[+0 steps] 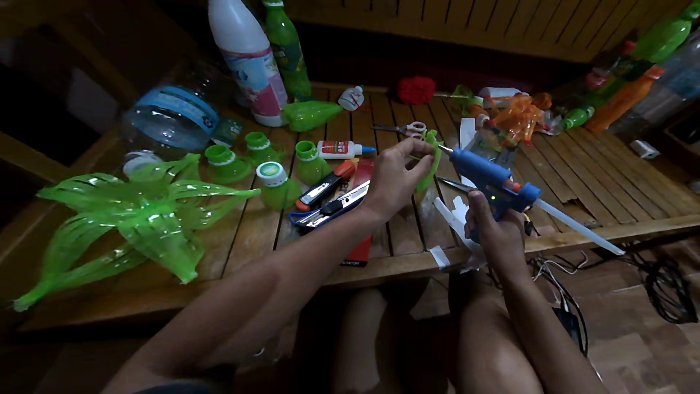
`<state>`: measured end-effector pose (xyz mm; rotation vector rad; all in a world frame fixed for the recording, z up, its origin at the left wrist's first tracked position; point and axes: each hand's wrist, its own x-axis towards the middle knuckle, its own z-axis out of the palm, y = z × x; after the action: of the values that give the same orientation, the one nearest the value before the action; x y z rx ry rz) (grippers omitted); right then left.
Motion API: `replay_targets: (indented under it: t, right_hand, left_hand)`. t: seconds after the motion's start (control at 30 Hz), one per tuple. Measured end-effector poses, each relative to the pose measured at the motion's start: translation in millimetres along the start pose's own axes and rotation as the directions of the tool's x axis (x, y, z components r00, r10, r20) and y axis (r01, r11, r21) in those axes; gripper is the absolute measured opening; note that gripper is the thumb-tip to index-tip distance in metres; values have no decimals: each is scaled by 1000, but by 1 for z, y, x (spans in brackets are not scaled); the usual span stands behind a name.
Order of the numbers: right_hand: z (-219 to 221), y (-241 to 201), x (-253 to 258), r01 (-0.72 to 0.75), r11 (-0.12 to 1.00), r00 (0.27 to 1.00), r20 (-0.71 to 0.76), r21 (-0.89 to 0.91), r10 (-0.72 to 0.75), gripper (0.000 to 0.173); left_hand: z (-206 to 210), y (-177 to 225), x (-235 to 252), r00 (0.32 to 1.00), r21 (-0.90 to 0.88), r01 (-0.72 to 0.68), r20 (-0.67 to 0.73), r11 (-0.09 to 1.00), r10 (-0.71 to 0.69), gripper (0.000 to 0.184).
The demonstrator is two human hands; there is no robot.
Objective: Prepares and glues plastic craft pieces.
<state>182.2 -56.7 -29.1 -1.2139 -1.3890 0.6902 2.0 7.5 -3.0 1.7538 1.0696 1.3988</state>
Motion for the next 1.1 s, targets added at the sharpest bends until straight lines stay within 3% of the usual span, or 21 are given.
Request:
replay_targets:
  t: [1.1]
  right_hand:
    - [-1, -1, 0, 5, 1000, 1000, -5, 31, -5, 15]
  left_hand:
    - [1, -1, 0, 1000, 8, -1, 4, 1000, 1, 15]
